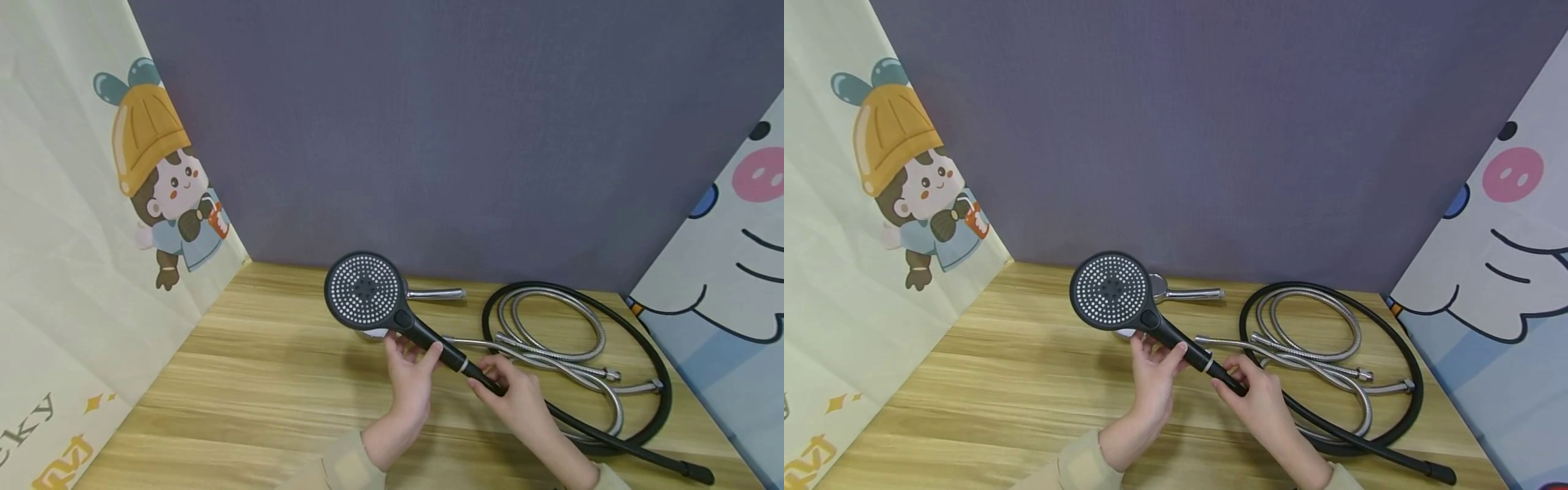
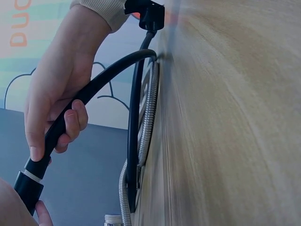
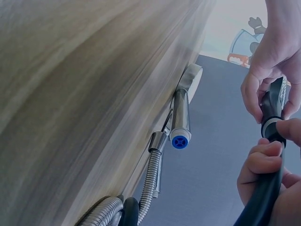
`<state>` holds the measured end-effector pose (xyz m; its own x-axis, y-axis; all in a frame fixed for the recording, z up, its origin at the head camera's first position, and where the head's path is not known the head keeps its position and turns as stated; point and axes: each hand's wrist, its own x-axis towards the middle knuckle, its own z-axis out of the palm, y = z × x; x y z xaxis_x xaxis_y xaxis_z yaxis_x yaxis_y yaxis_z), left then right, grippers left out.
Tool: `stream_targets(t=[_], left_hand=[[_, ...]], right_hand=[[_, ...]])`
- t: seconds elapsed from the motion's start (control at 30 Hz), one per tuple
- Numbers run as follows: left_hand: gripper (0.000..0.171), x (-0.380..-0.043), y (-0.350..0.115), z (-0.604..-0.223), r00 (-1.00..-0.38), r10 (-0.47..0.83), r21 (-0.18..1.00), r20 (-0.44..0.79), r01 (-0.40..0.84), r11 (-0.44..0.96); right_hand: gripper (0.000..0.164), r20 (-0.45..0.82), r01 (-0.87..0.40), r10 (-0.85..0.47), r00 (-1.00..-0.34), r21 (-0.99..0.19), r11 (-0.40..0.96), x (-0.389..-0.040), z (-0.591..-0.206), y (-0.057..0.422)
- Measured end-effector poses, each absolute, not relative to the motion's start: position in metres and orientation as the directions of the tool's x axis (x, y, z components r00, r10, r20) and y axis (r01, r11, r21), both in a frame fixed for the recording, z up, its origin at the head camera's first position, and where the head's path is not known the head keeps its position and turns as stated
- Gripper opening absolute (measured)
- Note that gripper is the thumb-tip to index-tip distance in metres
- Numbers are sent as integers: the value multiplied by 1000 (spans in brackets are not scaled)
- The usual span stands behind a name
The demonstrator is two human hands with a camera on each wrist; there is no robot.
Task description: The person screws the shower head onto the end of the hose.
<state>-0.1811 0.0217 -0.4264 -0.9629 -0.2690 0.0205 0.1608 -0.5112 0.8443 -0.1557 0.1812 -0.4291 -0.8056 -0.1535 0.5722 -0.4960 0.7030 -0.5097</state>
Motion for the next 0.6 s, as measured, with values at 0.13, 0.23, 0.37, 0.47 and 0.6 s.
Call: stream_targets(t=[0.13,0.23,0.37,0.47,0.6], left_hand=[[71,-181,21,-426,-962,-271,850,21,160,-502],[71,-180,21,-426,-963,-270,850,22,160,-502],[71,-180,21,-425,-963,-267,850,23,160,-502],[71,-179,21,-425,-964,-263,851,24,158,-501],[71,-179,21,-425,-965,-261,852,24,156,-500]], right_hand=[[25,566,-483,-144,-812,-512,710,-156,-428,181],[23,558,-477,-141,-818,-518,710,-155,-428,181],[20,542,-466,-139,-829,-530,709,-155,-428,181],[16,536,-456,-134,-834,-532,713,-154,-427,180],[12,537,-450,-130,-834,-524,723,-154,-426,180]])
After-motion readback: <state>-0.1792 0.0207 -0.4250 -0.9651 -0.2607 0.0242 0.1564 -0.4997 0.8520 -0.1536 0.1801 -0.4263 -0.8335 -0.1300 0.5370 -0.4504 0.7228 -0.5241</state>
